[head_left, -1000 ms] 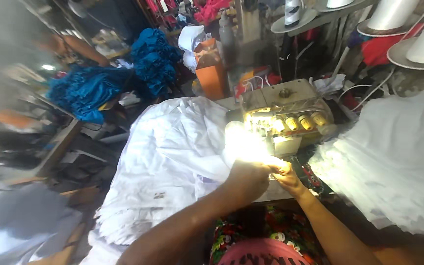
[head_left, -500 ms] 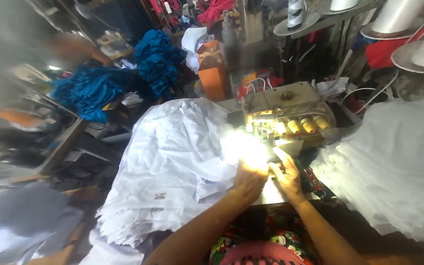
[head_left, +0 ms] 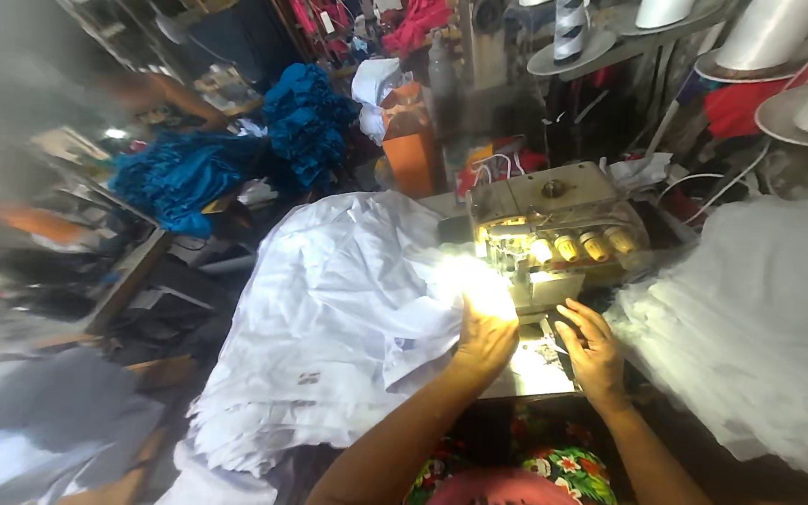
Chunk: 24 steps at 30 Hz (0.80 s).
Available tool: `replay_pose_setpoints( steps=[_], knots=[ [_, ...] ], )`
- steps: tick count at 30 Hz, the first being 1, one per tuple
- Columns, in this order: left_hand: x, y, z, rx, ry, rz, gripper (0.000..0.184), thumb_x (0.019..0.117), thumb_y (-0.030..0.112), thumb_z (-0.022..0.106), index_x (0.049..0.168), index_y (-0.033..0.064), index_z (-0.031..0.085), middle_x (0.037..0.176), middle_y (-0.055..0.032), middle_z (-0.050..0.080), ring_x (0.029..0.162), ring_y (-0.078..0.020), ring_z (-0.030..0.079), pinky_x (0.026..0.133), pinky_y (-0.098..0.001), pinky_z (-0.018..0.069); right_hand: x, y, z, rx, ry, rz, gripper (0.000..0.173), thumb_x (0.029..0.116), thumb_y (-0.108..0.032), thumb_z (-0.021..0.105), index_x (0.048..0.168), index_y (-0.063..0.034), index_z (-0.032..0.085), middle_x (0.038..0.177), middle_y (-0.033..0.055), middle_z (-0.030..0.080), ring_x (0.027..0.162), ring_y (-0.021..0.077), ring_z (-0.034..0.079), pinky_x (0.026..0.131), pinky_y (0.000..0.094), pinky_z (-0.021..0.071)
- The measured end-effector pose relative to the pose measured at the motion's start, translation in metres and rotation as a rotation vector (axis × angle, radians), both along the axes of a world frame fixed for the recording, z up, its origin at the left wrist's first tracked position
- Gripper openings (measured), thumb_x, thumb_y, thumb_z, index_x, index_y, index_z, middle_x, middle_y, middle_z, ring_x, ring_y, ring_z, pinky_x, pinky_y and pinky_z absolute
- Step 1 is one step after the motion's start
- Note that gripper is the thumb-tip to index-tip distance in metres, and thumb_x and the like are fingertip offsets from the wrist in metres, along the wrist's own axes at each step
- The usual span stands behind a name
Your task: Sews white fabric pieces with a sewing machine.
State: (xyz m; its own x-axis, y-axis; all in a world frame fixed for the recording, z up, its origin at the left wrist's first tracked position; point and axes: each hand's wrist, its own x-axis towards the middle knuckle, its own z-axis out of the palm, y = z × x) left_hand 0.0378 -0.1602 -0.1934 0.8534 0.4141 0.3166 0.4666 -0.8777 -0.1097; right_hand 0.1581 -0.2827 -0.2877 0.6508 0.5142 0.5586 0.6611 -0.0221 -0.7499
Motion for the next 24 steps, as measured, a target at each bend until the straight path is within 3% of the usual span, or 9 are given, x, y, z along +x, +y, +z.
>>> replay_pose_setpoints(
  steps=[4,7,9,13,15,17,19,21,24],
  knots=[
    [-0.005,0.008,-0.003,0.074,-0.07,-0.053,0.019,0.0937,0.017,0.063,0.099,0.008,0.079,0.103,-0.0143,0.075,0.109,-0.0393,0.069,0.105,-0.0716,0.0359,0.007,-0.015,0.006,-0.294,-0.294,-0.168,0.027,0.0994,-0.018,0.059,0.111,-0.0015,0.077,0.12,0.0232,0.071,0.1,0.0445,0.069,0.083,0.0543,0.0559],
    [-0.012,0.017,-0.001,0.045,-0.078,-0.065,0.017,0.0923,0.016,0.065,0.096,0.0089,0.08,0.106,-0.014,0.076,0.117,-0.0413,0.066,0.112,-0.0717,0.0294,0.012,-0.027,0.014,-0.535,-0.285,-0.185,0.026,0.1007,-0.013,0.06,0.115,0.0043,0.074,0.119,0.0287,0.068,0.103,0.0525,0.066,0.087,0.0628,0.0525],
    [-0.012,0.027,0.002,-0.006,-0.116,-0.064,0.017,0.0911,0.014,0.065,0.1,0.0075,0.078,0.116,-0.0155,0.073,0.125,-0.0418,0.06,0.115,-0.0698,0.0262,0.015,-0.032,0.016,-0.647,-0.222,-0.161,0.027,0.1014,-0.008,0.06,0.121,0.0071,0.07,0.122,0.0315,0.066,0.108,0.0541,0.064,0.092,0.064,0.0501],
    [-0.006,0.051,-0.006,-0.179,-0.224,-0.073,0.011,0.0894,0.013,0.068,0.097,0.0096,0.075,0.104,-0.0092,0.073,0.115,-0.032,0.066,0.117,-0.0719,0.0196,0.015,-0.032,0.012,-0.689,-0.278,-0.168,0.027,0.1013,-0.001,0.056,0.124,0.0075,0.069,0.115,0.0309,0.068,0.102,0.052,0.067,0.089,0.0611,0.0526],
    [-0.002,0.057,-0.006,-0.215,-0.184,-0.053,0.009,0.0884,0.015,0.071,0.096,0.0093,0.074,0.107,-0.0092,0.073,0.116,-0.032,0.065,0.116,-0.0729,0.0185,0.014,-0.031,0.01,-0.707,-0.348,-0.191,0.03,0.0982,0.006,0.055,0.125,0.0088,0.068,0.111,0.0309,0.069,0.097,0.0512,0.068,0.085,0.0594,0.0542],
    [0.001,0.056,-0.002,-0.174,-0.136,-0.005,0.011,0.0872,0.017,0.073,0.095,0.0094,0.073,0.105,-0.0089,0.073,0.111,-0.0318,0.065,0.109,-0.067,0.0302,0.014,-0.031,0.01,-0.698,-0.367,-0.223,0.03,0.097,0.007,0.054,0.123,0.0108,0.067,0.108,0.0318,0.069,0.094,0.0507,0.069,0.082,0.0584,0.0555],
    [0.0,0.054,0.001,-0.157,-0.106,0.048,0.018,0.0895,0.018,0.072,0.103,0.0068,0.073,0.108,-0.011,0.073,0.106,-0.0324,0.067,0.1,-0.0618,0.0403,0.014,-0.032,0.016,-0.661,-0.308,-0.272,0.028,0.0994,0.005,0.05,0.121,0.0119,0.066,0.107,0.0336,0.067,0.094,0.0513,0.069,0.077,0.0599,0.0564],
    [-0.008,0.049,0.003,-0.209,-0.104,0.086,0.029,0.0931,0.012,0.066,0.119,0.0016,0.072,0.119,-0.0158,0.072,0.107,-0.0353,0.067,0.093,-0.0601,0.0445,0.007,-0.032,0.026,-0.554,-0.253,-0.308,0.028,0.1012,0.003,0.048,0.122,0.0116,0.066,0.107,0.0341,0.067,0.088,0.0504,0.07,0.072,0.0598,0.0565],
    [-0.029,0.037,0.01,-0.28,-0.071,0.136,0.032,0.0966,0.003,0.057,0.126,-0.0014,0.069,0.121,-0.0186,0.07,0.11,-0.0379,0.065,0.089,-0.0588,0.0467,-0.009,-0.026,0.049,-0.402,-0.238,-0.224,0.03,0.1021,-0.001,0.05,0.125,0.0092,0.066,0.105,0.032,0.067,0.083,0.0479,0.07,0.069,0.0566,0.0575]
  ],
)
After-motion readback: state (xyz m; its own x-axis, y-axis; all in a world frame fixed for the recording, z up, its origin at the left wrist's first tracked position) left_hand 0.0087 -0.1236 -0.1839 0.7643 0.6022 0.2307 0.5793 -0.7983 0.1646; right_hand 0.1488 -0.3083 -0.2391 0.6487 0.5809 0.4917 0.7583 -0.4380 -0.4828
